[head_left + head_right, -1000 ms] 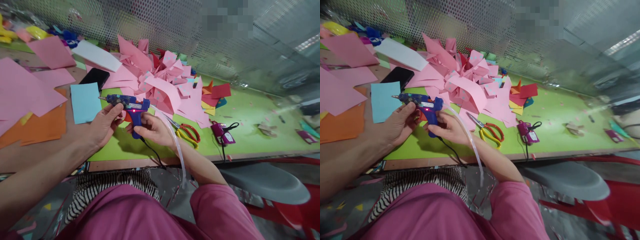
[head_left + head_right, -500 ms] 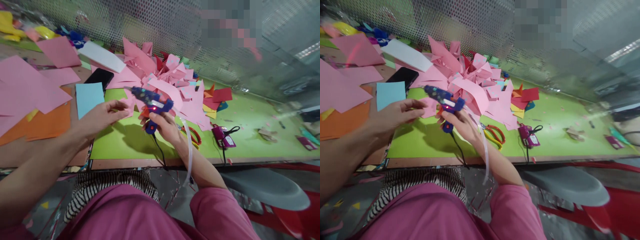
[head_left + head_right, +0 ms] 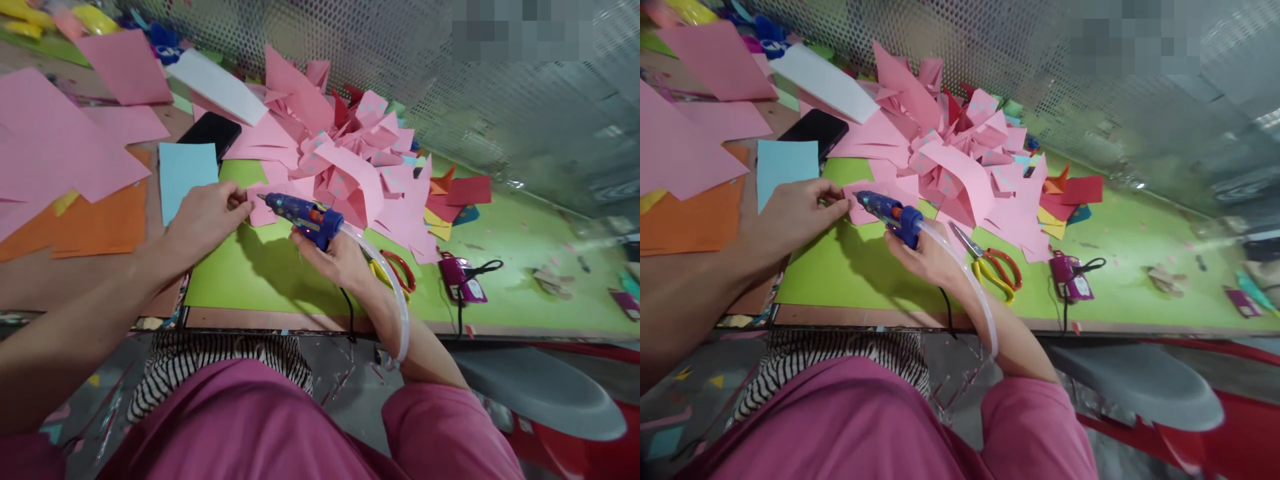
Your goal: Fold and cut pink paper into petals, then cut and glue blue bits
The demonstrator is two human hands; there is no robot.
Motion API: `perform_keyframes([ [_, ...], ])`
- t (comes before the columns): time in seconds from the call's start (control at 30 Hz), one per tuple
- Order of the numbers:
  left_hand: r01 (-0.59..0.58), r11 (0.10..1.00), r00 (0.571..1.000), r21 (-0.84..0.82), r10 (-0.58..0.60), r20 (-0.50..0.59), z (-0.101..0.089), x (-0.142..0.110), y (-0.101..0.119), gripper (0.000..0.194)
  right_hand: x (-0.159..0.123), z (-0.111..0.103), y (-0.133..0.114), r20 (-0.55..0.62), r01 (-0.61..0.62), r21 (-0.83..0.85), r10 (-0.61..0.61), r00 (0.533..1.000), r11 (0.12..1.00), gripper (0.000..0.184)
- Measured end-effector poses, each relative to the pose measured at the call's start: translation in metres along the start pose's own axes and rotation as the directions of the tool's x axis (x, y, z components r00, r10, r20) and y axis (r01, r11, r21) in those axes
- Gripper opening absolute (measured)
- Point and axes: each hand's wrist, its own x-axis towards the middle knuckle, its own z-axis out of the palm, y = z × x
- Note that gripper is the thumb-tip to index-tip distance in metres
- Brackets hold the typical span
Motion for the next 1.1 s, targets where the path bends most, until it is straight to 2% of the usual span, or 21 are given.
perform_keyframes([
  [0.07, 0.031, 0.998, 0.998, -0.052, -0.028, 0.053, -0.001, 0.0, 0.001, 0.015, 0.002, 0.003, -0.002, -0.025, 0.049, -0.135, -0.053, 0.998, 0.99, 0.024],
  [0.13, 0.086, 0.989, 0.992, -0.117, -0.075, 0.102, -0.001, -0.001, 0.003, 0.016, 0.002, 0.004, -0.005, -0.039, 0.079, -0.19, -0.088, 0.995, 0.979, 0.024],
  [0.2, 0.103, 0.98, 0.991, -0.171, -0.085, 0.108, -0.002, -0.002, 0.004, 0.017, 0.002, 0.005, -0.006, -0.044, 0.088, -0.176, -0.097, 0.994, 0.98, 0.023],
  [0.4, 0.028, 0.978, 0.997, -0.205, -0.013, 0.075, 0.0, -0.005, 0.001, 0.024, 0.0, 0.005, -0.005, -0.066, 0.058, -0.161, -0.07, 0.995, 0.985, 0.023],
  [0.6, 0.007, 0.972, 0.996, -0.235, 0.014, 0.086, 0.002, -0.005, -0.002, 0.025, -0.001, 0.006, -0.007, -0.112, 0.042, -0.203, -0.066, 0.992, 0.978, 0.033],
  [0.83, 0.021, 0.964, 0.997, -0.264, -0.002, 0.072, 0.002, -0.006, 0.0, 0.024, -0.001, 0.005, -0.01, -0.083, 0.115, -0.172, -0.131, 0.988, 0.978, 0.035],
  [1.1, -0.003, 0.969, 0.997, -0.247, 0.021, 0.068, 0.002, -0.005, -0.002, 0.024, -0.003, 0.004, -0.011, -0.083, 0.093, -0.157, -0.107, 0.991, 0.983, 0.035],
])
